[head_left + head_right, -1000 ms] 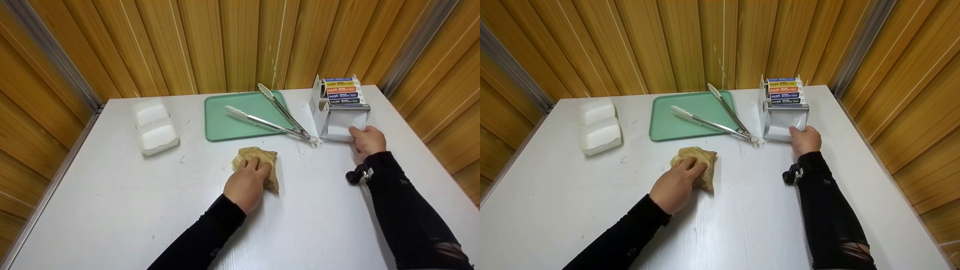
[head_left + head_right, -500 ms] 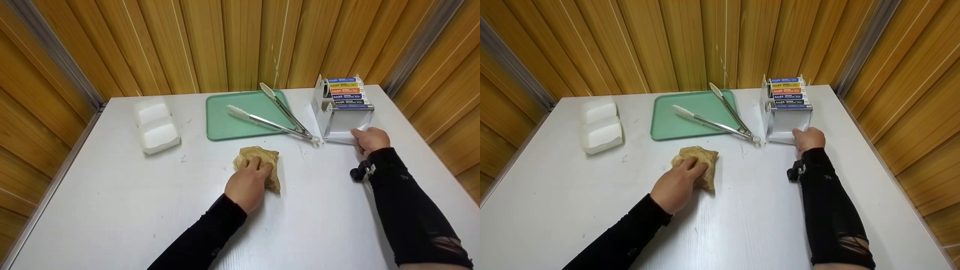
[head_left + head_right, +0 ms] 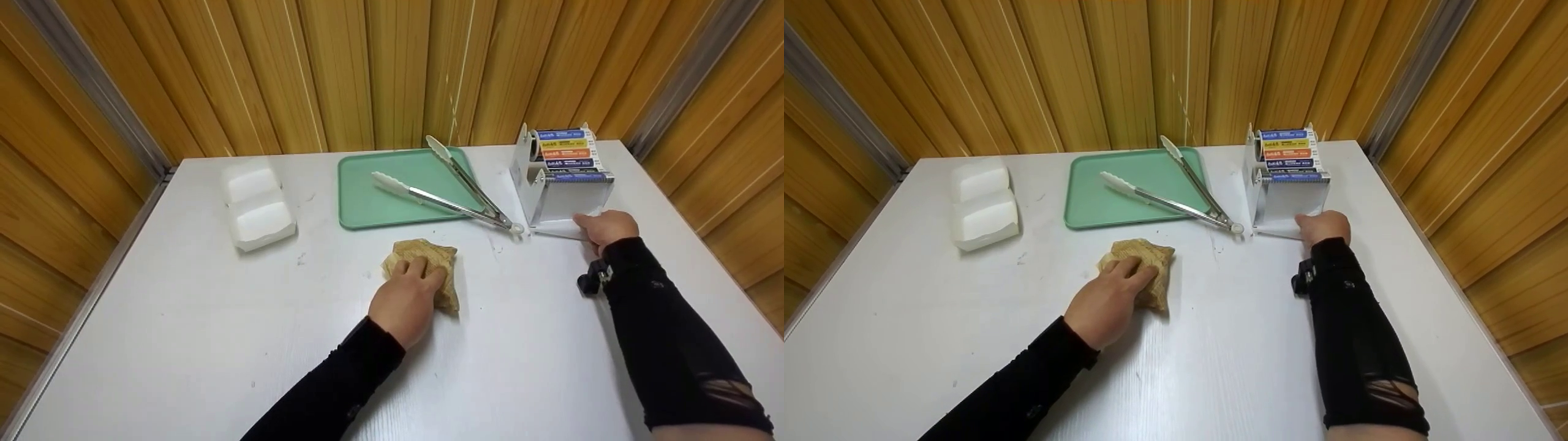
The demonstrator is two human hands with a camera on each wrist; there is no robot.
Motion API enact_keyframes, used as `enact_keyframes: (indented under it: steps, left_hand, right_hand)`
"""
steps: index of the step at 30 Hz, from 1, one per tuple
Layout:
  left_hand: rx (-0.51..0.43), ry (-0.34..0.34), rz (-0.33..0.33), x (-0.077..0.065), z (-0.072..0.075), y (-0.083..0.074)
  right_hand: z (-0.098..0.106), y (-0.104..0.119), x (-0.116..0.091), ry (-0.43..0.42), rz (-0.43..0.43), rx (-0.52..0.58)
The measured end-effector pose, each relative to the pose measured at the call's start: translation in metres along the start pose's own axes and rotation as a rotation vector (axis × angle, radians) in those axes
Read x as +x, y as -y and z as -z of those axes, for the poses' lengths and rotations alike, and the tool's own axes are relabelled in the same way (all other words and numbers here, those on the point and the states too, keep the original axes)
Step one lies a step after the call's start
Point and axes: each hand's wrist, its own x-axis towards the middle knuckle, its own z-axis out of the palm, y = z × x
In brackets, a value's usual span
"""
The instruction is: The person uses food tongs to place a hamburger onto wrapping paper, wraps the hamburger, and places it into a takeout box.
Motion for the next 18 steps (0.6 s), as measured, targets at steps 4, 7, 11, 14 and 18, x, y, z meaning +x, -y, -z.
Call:
enact_keyframes:
  steps: [4,7,11,14,18]
  left_hand:
    - [-0.003,0.03,0.012,0.0,0.0,-0.001]
    - [0.005,0.041,0.013,0.0,0.0,-0.001]
    - [0.022,0.03,0.008,0.0,0.001,-0.001]
    - [0.015,-0.005,0.003,-0.001,0.0,-0.001]
    - [0.0,-0.02,0.0,-0.001,-0.002,-0.001]
  right_hand:
    - [0.003,0.0,-0.012,-0.055,0.033,-0.039]
    - [0.002,0.006,-0.023,-0.205,0.057,0.057]
    - [-0.002,0.021,-0.028,-0.482,0.323,0.097]
    - [-0.004,0.031,-0.027,-0.582,0.593,-0.05]
    - [-0.006,0.041,-0.025,-0.574,0.726,-0.225]
